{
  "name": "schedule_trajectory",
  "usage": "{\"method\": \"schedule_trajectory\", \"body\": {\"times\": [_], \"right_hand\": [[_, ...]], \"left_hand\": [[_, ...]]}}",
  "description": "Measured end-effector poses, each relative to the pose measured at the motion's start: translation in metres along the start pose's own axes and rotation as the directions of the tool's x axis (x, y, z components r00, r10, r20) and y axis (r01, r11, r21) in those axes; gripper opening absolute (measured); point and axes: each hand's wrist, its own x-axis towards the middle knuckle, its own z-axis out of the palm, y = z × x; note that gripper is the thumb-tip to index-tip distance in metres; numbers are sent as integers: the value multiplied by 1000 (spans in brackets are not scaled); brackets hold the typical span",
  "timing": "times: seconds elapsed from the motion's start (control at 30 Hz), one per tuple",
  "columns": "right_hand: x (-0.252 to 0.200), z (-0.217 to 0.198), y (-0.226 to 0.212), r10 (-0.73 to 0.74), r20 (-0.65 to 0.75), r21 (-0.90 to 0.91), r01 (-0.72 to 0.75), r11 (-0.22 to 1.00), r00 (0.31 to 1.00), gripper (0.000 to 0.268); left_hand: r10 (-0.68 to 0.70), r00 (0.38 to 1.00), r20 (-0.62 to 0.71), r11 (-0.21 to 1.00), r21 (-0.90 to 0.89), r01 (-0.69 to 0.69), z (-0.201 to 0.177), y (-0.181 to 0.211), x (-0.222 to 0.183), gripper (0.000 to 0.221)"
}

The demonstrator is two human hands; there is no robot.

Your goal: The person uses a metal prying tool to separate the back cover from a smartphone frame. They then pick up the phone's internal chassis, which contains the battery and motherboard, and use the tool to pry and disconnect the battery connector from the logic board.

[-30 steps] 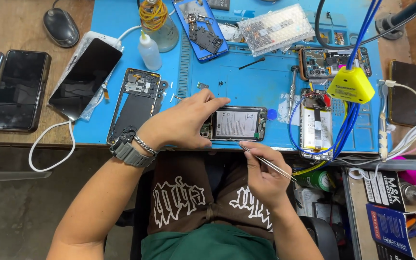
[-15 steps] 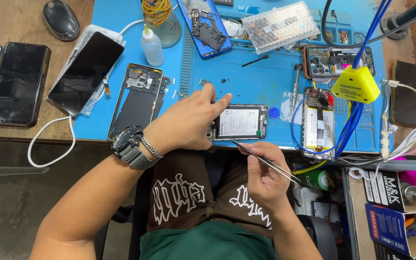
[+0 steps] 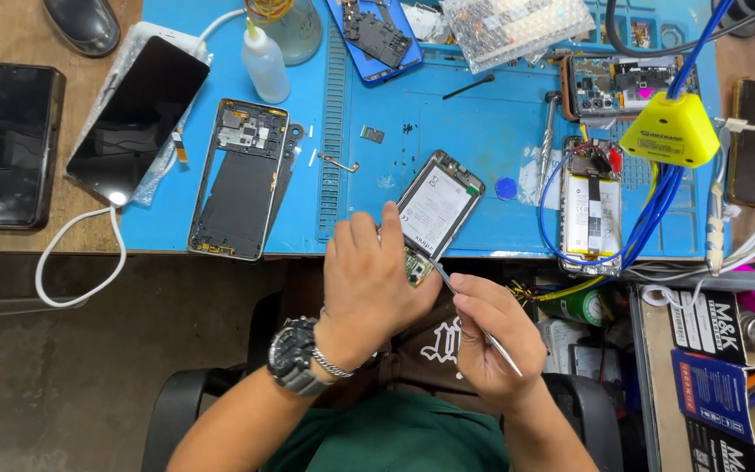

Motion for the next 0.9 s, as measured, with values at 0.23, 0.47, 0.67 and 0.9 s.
{"method": "schedule_trajectory", "body": {"times": [0.23, 0.47, 0.67, 0.9], "right_hand": [[3, -11, 8, -15, 0, -79, 15, 997, 1000, 10], [2, -7, 19, -79, 70, -138, 88, 987, 994, 15], [8, -5, 16, -135, 225, -188, 179, 966, 965, 22], [2, 18, 38, -465, 7, -385, 431, 816, 885, 15]], "left_hand": [[-47, 995, 89, 998, 47, 43, 17, 20, 8, 92], [73, 973, 221, 996, -66, -60, 3, 6, 10, 95], [184, 951, 248, 981, -107, -162, 0, -2, 14, 90], [256, 941, 221, 955, -211, -211, 7, -10, 18, 98]]}}
